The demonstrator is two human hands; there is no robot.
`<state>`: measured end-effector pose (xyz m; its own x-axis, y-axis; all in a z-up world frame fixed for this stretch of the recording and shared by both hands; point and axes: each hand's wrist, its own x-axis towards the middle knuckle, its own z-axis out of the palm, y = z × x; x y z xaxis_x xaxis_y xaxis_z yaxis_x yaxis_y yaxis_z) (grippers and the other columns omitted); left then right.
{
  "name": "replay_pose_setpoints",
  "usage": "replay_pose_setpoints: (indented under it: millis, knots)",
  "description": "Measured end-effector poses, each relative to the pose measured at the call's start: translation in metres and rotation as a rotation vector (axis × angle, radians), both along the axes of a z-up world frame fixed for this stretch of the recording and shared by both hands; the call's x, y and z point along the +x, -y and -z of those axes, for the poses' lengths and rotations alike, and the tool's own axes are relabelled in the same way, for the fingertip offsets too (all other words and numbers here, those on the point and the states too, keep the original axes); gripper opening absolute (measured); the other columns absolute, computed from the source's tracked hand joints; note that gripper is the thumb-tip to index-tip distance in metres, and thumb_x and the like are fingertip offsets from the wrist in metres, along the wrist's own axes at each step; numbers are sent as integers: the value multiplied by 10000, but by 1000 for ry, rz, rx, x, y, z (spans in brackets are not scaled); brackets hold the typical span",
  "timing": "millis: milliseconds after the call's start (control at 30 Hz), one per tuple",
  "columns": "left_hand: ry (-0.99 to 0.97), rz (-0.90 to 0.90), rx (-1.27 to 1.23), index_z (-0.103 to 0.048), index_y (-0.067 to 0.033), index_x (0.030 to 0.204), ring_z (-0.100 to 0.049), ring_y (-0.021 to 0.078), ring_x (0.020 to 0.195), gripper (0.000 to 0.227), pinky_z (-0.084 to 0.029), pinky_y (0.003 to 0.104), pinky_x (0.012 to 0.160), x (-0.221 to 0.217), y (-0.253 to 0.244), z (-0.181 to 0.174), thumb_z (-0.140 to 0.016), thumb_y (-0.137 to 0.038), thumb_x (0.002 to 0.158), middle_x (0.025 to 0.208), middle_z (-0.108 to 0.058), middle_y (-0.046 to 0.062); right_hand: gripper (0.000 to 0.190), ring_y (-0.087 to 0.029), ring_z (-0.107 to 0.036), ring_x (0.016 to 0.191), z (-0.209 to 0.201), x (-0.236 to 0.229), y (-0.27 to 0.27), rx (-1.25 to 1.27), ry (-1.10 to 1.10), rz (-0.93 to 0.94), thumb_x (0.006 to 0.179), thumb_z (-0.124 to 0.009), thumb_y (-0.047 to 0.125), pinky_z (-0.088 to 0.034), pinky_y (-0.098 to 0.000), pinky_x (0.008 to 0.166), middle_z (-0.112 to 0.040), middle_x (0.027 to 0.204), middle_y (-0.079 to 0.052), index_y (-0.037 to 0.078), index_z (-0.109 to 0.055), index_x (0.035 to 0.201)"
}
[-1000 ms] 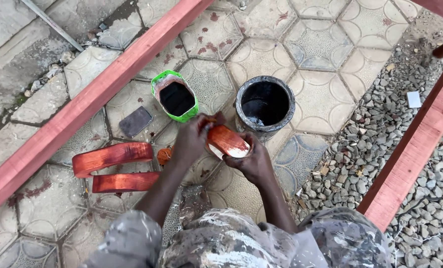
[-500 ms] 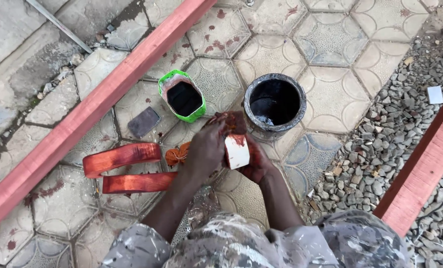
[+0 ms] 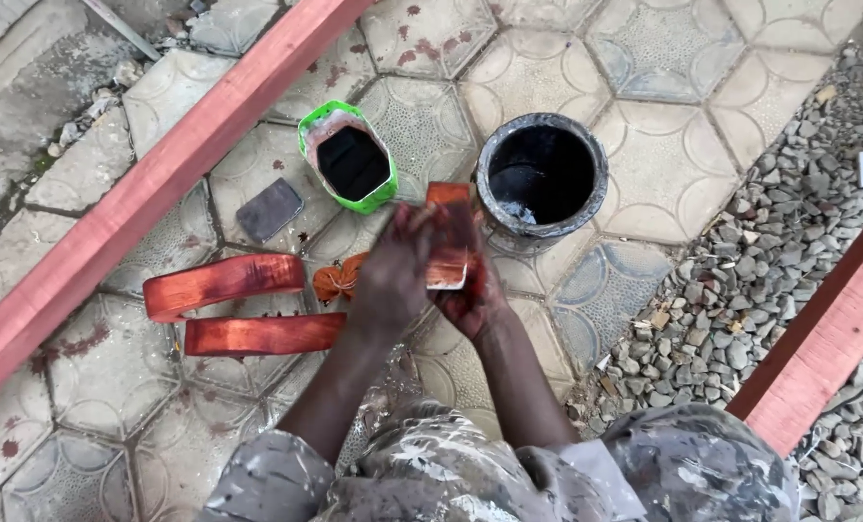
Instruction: Applying wood stain to curved wooden furniture components using a cloth
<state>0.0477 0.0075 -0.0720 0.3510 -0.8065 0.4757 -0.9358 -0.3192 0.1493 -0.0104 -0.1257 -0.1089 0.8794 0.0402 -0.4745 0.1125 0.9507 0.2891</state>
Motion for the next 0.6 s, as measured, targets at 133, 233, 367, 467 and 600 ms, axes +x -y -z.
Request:
replay_pose_setpoints:
  millis: [133,233,367,467,600]
  knots:
    - [-641,-320,-258,-670,-179,1110,-706,325,1061,130,-540,465,924,38,10,-32,-609,-183,995,1073,-753,46,727,-312,-738,889,15,0,-4,-465,49,-161,909,-589,654,-643,-472,776,-731,1049,-168,4,-665,1226]
    - [-508,-231,-309,-681,-95,1135,-682,355,1125,172,-542,471,966,26,5,-35,-609,-101,979,1103,-739,140,754,-316,-723,857,0,2,-3,-467,91,-141,938,-545,657,-638,-438,749,-714,1053,-177,-13,-648,1268]
    - [-25,40,-421,-716,9,1151,-646,356,1261,301,-455,490,1137,-29,-5,-1,-436,-48,1056,1322,-690,192,577,-256,-746,795,41,-2,4,-254,-30,-12,915,-713,492,-674,-331,649,-747,1018,-170,-27,-679,1165]
    - [123,13,-309,-735,-26,1116,-644,322,1274,233,-455,476,1144,-49,-34,20,-533,-100,1027,1356,-681,155,798,-216,-724,800,12,3,-14,-266,95,-142,857,-658,696,-627,-211,602,-723,1102,-143,41,-647,1312]
    - [116,-34,-324,-740,-57,1157,-649,311,1266,276,-473,459,1134,-57,-42,6,-512,-142,1025,1360,-684,120,882,-254,-705,763,24,3,-24,-321,178,-162,852,-573,773,-626,-248,558,-712,1131,-140,55,-610,1364]
